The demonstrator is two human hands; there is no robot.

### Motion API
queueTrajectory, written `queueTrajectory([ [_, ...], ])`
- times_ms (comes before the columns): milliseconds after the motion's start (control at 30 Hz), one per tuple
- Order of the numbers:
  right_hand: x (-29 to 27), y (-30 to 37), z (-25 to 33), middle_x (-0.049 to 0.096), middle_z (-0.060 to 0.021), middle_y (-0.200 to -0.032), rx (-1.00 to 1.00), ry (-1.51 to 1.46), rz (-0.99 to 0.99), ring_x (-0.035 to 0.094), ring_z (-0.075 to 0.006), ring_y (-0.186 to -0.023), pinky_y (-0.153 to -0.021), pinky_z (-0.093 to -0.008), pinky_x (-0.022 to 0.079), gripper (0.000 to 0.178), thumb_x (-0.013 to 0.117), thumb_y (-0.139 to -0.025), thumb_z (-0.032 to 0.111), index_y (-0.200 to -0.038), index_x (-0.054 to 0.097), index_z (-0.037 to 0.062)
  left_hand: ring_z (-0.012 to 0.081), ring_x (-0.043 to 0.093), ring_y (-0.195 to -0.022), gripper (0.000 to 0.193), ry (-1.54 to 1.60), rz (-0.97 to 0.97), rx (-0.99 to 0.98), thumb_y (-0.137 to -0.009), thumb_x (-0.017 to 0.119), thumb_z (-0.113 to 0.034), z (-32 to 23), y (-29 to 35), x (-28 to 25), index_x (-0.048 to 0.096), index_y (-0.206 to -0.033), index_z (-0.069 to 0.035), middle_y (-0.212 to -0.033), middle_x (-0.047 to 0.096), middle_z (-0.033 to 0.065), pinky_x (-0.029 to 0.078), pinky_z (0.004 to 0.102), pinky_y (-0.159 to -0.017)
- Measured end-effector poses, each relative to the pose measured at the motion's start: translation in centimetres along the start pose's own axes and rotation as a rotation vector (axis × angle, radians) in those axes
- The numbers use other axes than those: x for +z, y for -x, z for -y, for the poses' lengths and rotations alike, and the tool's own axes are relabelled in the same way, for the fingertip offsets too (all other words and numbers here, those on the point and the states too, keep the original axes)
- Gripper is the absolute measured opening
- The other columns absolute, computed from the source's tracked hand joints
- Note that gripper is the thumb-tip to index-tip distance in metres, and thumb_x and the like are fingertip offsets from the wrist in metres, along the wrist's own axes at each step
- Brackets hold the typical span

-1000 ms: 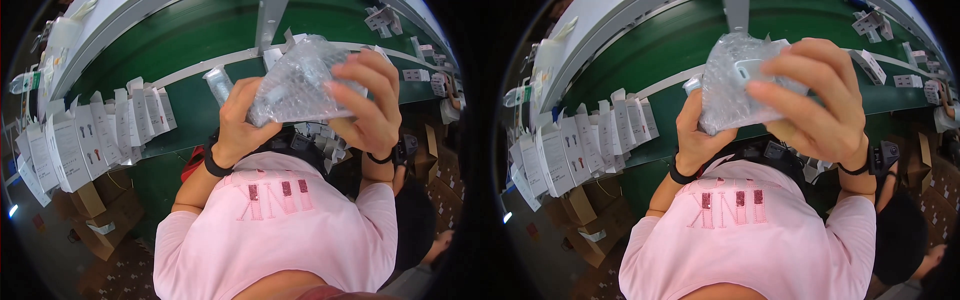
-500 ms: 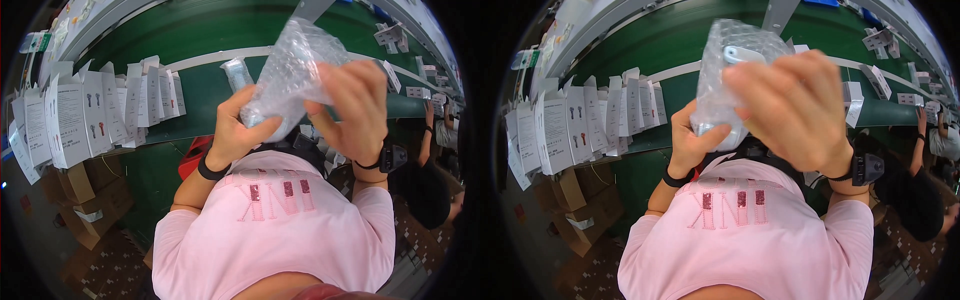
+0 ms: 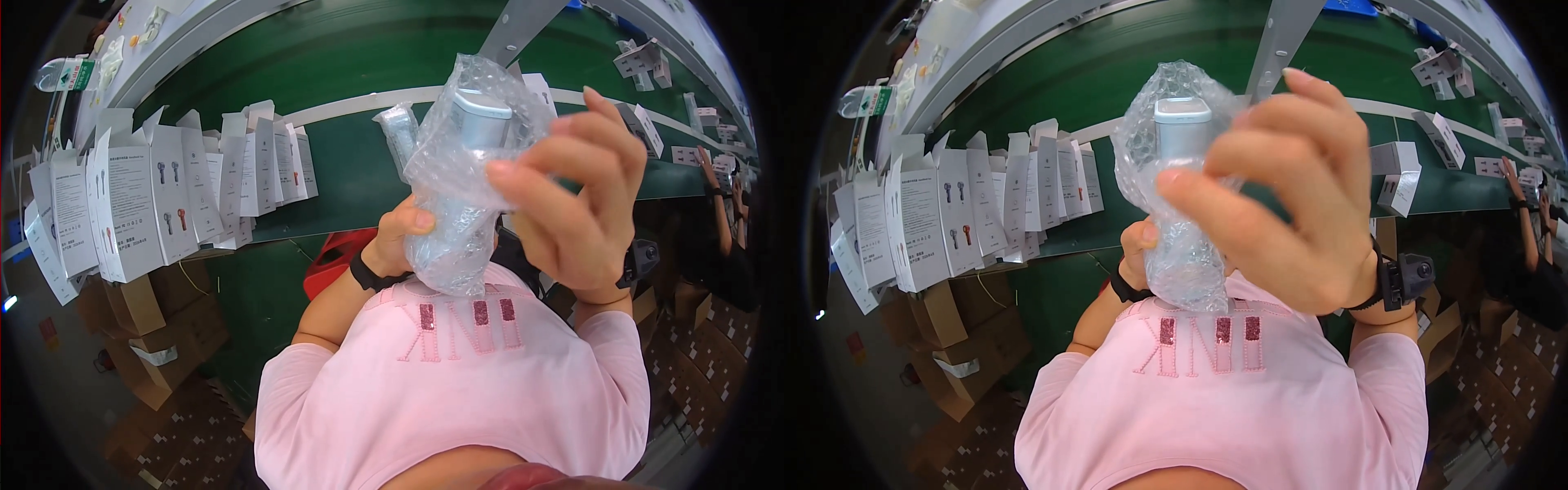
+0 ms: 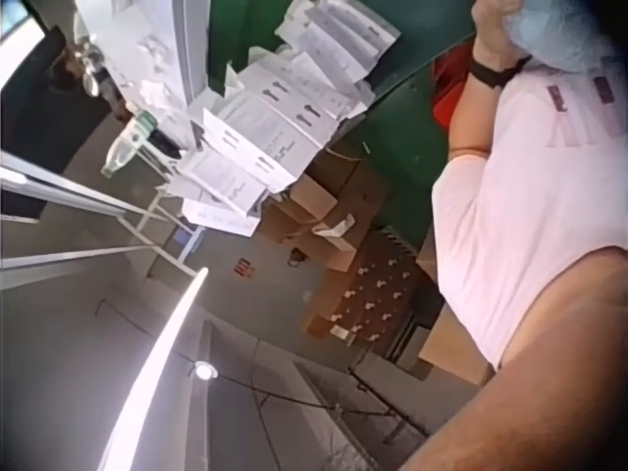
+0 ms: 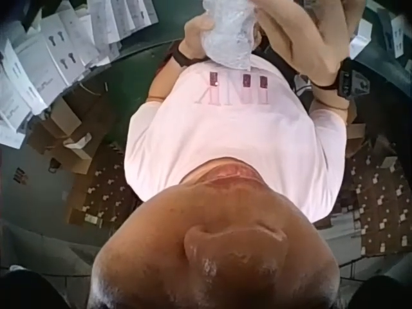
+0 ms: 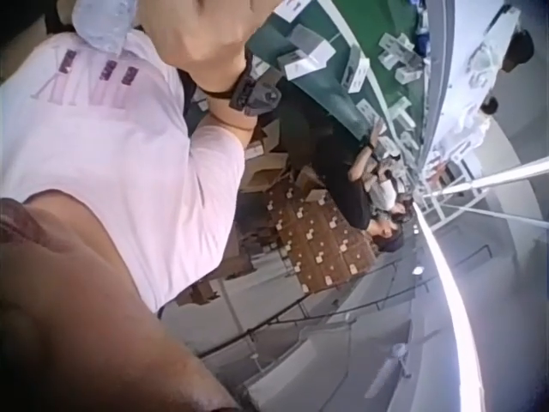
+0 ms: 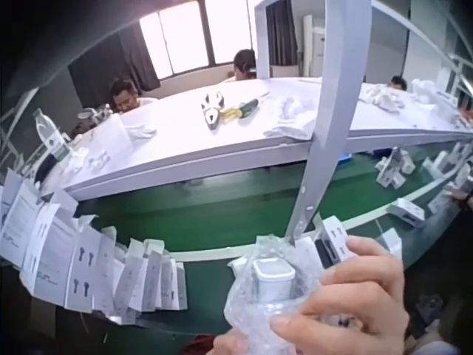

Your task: Packaging handheld electronic thermometers into retail boxes with instruction manuals and bubble wrap.

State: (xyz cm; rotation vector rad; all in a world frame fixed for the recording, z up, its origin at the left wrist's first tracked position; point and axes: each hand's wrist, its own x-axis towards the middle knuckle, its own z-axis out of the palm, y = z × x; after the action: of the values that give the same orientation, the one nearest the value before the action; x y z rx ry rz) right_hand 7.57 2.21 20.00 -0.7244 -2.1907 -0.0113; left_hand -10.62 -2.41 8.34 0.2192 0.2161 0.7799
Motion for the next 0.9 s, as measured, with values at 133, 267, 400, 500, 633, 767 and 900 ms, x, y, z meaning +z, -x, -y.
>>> queueTrajectory([
  [133, 1.4, 3.3, -3.9, 0.059, -0.0178, -0.125, 0.455, -0.079, -0.128, 0.055, -0.0284, -0.116, -0.101, -0.0375, 0.042, 0.048, 0.068, -0.089, 0.016, -0.131, 0.051, 0.0012, 0.0295, 0.064, -0.095, 0.075, -0.249, -0.359, 0.243, -0.076, 0.071, -0.044, 1.2, 2.1, -4.7, 0.047, -0.129, 0.002, -0.112, 0.062, 0.0164, 0.053, 0.0414, -0.084],
  [267, 6.9, 12.6, -11.4, 0.059, -0.0166, -0.125, 1.109, -0.531, 0.154, 0.056, -0.0217, -0.116, -0.097, -0.0335, 0.045, 0.052, 0.066, -0.091, 0.019, -0.136, 0.049, -0.0001, 0.0226, 0.065, -0.097, 0.047, -0.471, -0.871, 0.369, -0.091, 0.063, -0.025, -0.6, 3.6, -11.7, 0.052, -0.126, 0.004, -0.111, 0.064, 0.0137, 0.053, 0.0377, -0.085],
  [400, 14.8, 14.1, -11.2, 0.058, -0.0178, -0.124, 1.312, -0.949, 0.647, 0.058, -0.0211, -0.112, -0.096, -0.0321, 0.046, 0.069, 0.066, -0.09, 0.034, -0.141, 0.04, -0.0046, 0.0194, 0.066, -0.091, 0.042, -0.469, -0.961, 0.292, -0.092, 0.063, -0.028, -1.4, 3.1, -19.5, 0.058, -0.119, 0.005, -0.105, 0.066, 0.0107, 0.052, 0.0334, -0.082],
  [500, 22.8, 14.5, -11.0, 0.057, -0.0176, -0.127, 1.382, -0.718, 0.732, 0.057, -0.0213, -0.112, -0.093, -0.031, 0.045, 0.087, 0.063, -0.089, 0.05, -0.143, 0.033, -0.0107, 0.0163, 0.064, -0.081, 0.039, -0.421, -1.006, 0.3, -0.09, 0.067, -0.026, -0.2, 0.3, -24.0, 0.061, -0.113, 0.005, -0.099, 0.066, 0.0089, 0.051, 0.0318, -0.07],
  [633, 29.1, 17.6, -12.2, 0.062, -0.0156, -0.118, 1.497, -1.122, 0.929, 0.061, -0.0241, -0.106, -0.09, -0.0321, 0.049, 0.075, 0.072, -0.083, 0.046, -0.129, 0.05, -0.0097, 0.0349, 0.058, -0.104, 0.037, -1.681, -1.183, 0.053, -0.09, 0.061, -0.022, 3.3, -3.9, -27.0, 0.058, -0.112, 0.007, -0.112, 0.059, 0.0244, 0.046, 0.0434, -0.09],
  [767, 30.8, 16.8, -7.8, 0.063, -0.0124, -0.115, 1.429, -0.964, 0.639, 0.062, -0.0215, -0.101, -0.085, -0.0342, 0.05, 0.06, 0.076, -0.081, 0.034, -0.126, 0.055, -0.0006, 0.0367, 0.055, -0.111, 0.084, -1.464, -1.232, 0.469, -0.078, 0.066, -0.02, 5.5, -4.9, -26.0, 0.025, -0.147, 0.007, -0.123, 0.054, 0.0238, 0.041, 0.0425, -0.102],
  [900, 31.4, 16.3, -10.9, 0.062, -0.0105, -0.112, 1.586, -1.097, 0.606, 0.062, -0.0223, -0.099, -0.085, -0.035, 0.05, 0.053, 0.072, -0.084, 0.03, -0.124, 0.054, 0.0011, 0.014, 0.05, -0.118, 0.081, -0.558, -0.652, 0.426, -0.079, 0.063, -0.011, 0.4, -2.6, -22.4, 0.025, -0.149, 0.003, -0.137, 0.048, 0.0147, 0.043, 0.0269, -0.098],
])
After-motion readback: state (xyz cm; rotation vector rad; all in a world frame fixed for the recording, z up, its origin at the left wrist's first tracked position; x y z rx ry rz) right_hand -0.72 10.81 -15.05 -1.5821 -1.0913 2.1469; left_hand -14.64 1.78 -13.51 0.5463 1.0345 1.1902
